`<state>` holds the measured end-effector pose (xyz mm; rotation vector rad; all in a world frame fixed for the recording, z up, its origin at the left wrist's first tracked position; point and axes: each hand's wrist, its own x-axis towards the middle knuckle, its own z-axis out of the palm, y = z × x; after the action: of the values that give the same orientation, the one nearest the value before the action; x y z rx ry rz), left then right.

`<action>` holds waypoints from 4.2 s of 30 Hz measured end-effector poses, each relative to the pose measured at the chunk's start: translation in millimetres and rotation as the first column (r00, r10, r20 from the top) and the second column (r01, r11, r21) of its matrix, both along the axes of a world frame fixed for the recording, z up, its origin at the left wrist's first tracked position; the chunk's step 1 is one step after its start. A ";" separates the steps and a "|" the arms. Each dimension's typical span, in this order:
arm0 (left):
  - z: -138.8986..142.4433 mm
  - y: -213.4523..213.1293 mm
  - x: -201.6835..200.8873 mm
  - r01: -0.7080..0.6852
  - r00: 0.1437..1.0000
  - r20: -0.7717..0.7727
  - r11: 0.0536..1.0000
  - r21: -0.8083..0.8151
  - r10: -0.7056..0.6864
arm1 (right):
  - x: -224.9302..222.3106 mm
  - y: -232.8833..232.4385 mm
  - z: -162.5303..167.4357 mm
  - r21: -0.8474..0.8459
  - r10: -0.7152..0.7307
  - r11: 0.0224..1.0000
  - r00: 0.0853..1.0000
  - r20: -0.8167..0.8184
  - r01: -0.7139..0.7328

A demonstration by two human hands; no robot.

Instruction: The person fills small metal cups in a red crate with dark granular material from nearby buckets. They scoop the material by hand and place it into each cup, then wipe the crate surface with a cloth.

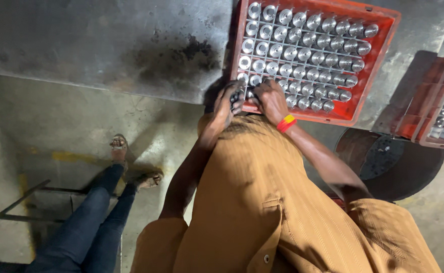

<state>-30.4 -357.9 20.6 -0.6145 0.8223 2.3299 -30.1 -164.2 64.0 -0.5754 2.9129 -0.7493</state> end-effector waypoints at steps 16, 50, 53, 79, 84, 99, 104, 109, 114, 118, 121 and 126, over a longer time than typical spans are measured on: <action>-3.5 33.9 1.9 0.003 1.000 0.004 0.968 -0.252 -0.002 | 26.5 54.1 -12.8 -0.490 -0.246 0.778 0.908 0.340 0.394; -0.2 56.0 12.0 -0.142 0.973 -0.215 0.956 -0.256 0.087 | -16.8 58.8 -6.6 0.009 0.081 0.997 0.983 -0.167 -0.081; 8.6 64.5 6.1 -0.053 0.967 -0.255 0.972 -0.229 -0.007 | -3.3 54.8 -13.9 -0.593 -0.198 0.729 0.935 0.296 0.342; 25.3 55.9 -28.0 0.093 0.918 -0.337 0.941 -0.326 -0.207 | -15.1 28.3 -13.7 -0.591 -0.236 0.620 0.841 0.486 0.516; 13.6 62.8 -34.8 -0.046 0.999 -0.027 0.995 -0.091 0.044 | -39.3 35.0 -8.6 -0.531 -0.455 0.581 0.787 0.417 0.617; 22.9 49.4 -35.8 -0.026 0.991 -0.133 0.956 -0.291 -0.013 | -72.9 59.9 21.6 -0.192 -0.176 0.970 0.977 -0.119 0.151; 28.5 56.7 -40.6 0.153 0.972 -0.103 0.898 -0.413 -0.213 | -41.7 35.2 8.4 -0.562 -0.029 0.771 0.898 0.438 0.299; 15.9 43.9 -42.4 -0.061 0.997 0.058 0.997 0.056 0.058 | -86.8 56.7 14.5 -0.385 -0.468 0.758 0.850 0.241 0.526; 12.1 36.1 -31.9 -0.084 0.996 -0.018 0.996 0.025 0.084 | -128.8 56.3 23.0 -0.054 -0.128 0.992 0.947 -0.295 0.117; 13.7 31.6 -25.9 -0.037 0.994 -0.109 0.994 -0.105 0.025 | -141.3 50.3 25.6 0.126 -0.078 0.986 0.969 -0.235 0.110; 17.6 31.4 -31.8 -0.025 0.982 -0.188 0.976 -0.217 -0.017 | -137.3 55.2 25.5 0.195 -0.037 0.977 0.975 -0.221 0.081; 27.5 30.3 -35.4 0.085 0.954 -0.246 0.940 -0.331 -0.173 | -81.1 33.9 17.3 -0.414 -0.254 0.862 0.956 0.145 0.292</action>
<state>-65.8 -327.7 48.1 -0.3567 1.3427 2.2044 -111.2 -130.3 81.3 -0.1406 2.7817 -1.4411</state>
